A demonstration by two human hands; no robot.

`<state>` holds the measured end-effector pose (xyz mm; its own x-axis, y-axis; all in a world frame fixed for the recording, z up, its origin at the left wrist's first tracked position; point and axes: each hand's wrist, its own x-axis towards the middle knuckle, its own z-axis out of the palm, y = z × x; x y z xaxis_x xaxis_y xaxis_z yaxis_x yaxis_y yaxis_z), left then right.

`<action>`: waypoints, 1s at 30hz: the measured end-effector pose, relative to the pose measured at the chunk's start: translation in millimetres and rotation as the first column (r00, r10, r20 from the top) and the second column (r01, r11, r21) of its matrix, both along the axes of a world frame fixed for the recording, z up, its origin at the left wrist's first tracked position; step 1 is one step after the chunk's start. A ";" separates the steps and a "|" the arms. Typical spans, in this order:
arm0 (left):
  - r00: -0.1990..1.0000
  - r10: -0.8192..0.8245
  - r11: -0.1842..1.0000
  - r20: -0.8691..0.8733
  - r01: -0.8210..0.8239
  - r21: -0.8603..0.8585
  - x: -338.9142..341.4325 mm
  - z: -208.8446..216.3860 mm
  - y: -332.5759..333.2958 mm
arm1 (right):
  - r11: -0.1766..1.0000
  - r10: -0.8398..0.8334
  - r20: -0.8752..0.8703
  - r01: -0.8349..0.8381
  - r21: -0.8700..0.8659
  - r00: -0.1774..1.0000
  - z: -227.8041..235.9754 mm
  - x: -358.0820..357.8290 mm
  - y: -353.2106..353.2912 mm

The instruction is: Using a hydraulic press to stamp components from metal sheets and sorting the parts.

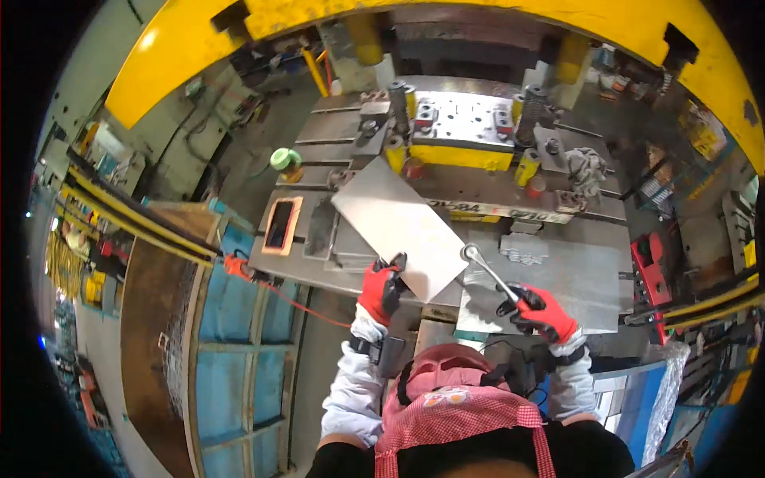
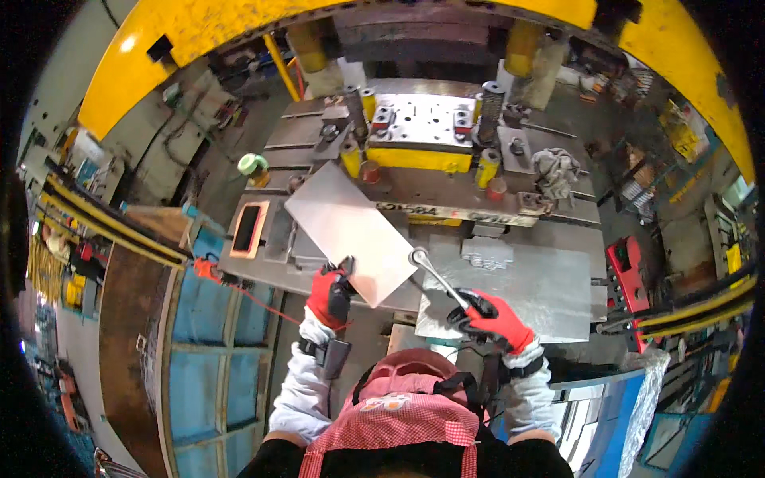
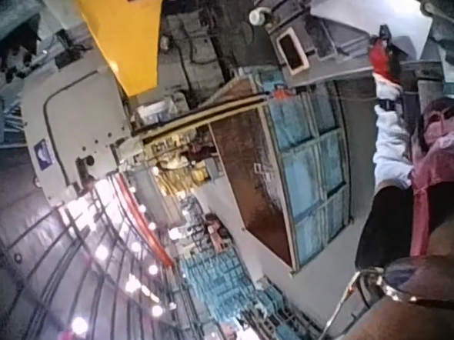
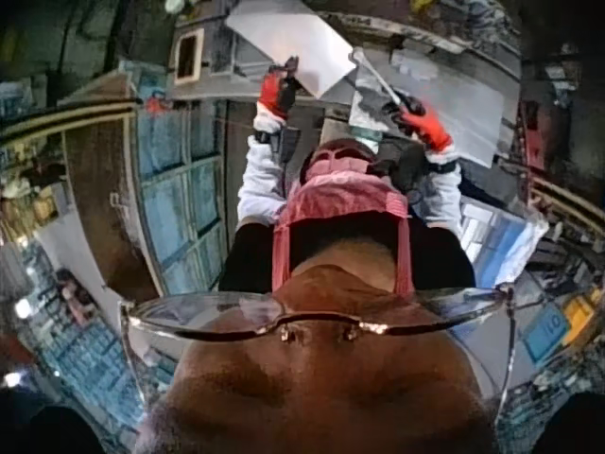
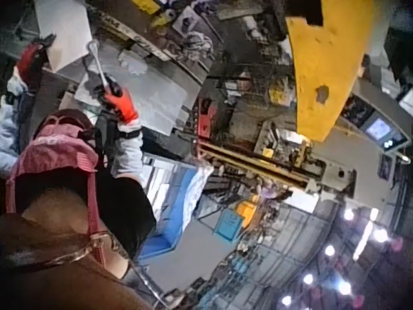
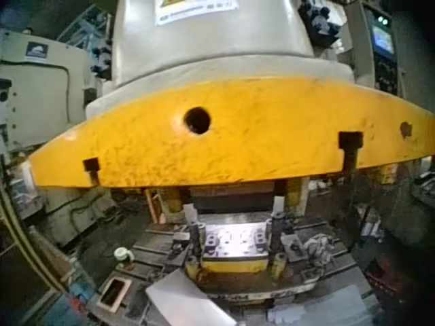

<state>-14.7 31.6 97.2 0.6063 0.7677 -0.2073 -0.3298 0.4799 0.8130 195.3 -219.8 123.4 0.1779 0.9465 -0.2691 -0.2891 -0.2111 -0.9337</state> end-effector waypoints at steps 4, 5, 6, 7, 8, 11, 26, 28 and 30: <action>0.899 0.286 -0.243 -0.330 0.401 0.883 47.6 -7.2 79.3 | 0.982 -0.187 -0.068 0.185 -0.039 0.980 17.5 -22.1 -7.0; 0.945 0.022 0.329 -0.326 0.302 0.895 63.4 -37.8 103.4 | 0.981 -0.194 -0.108 0.194 -0.011 0.975 20.9 -27.4 0.2; 0.928 -0.172 0.582 -0.330 0.366 0.726 98.2 -18.0 98.6 | 0.964 -0.265 -0.140 0.267 -0.003 0.954 19.4 -23.5 0.0; 0.915 -0.298 0.781 -0.273 0.398 0.481 127.8 7.1 91.9 | 0.944 -0.323 -0.130 0.328 0.026 0.938 22.7 -21.4 2.0; 0.898 -0.328 0.771 -0.292 0.433 0.467 142.2 6.1 103.8 | 0.941 -0.327 -0.130 0.335 0.046 0.936 23.4 -18.5 7.0; 0.785 -0.245 0.436 -0.570 0.614 0.658 174.3 -21.8 159.6 | 0.930 -0.353 -0.118 0.361 0.060 0.928 26.7 -12.9 29.1; 0.835 -0.507 0.805 0.213 0.547 -0.229 140.8 0.5 72.5 | 0.932 -0.349 0.018 0.346 0.109 0.937 29.2 1.8 56.4; 0.853 -0.451 0.812 0.263 0.515 -0.274 146.0 1.2 71.4 | 0.932 -0.347 0.025 0.341 0.125 0.937 30.9 2.1 55.9; 0.860 -0.413 0.808 0.300 0.498 -0.314 147.9 0.8 69.6 | 0.930 -0.355 -0.032 0.357 0.084 0.934 33.6 1.9 55.4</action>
<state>133.2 101.2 98.1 0.9269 0.2835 -0.2459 -0.1368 0.8654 0.4821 197.3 -164.4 157.0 0.5038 0.8417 -0.1944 -0.3452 -0.0101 -0.9385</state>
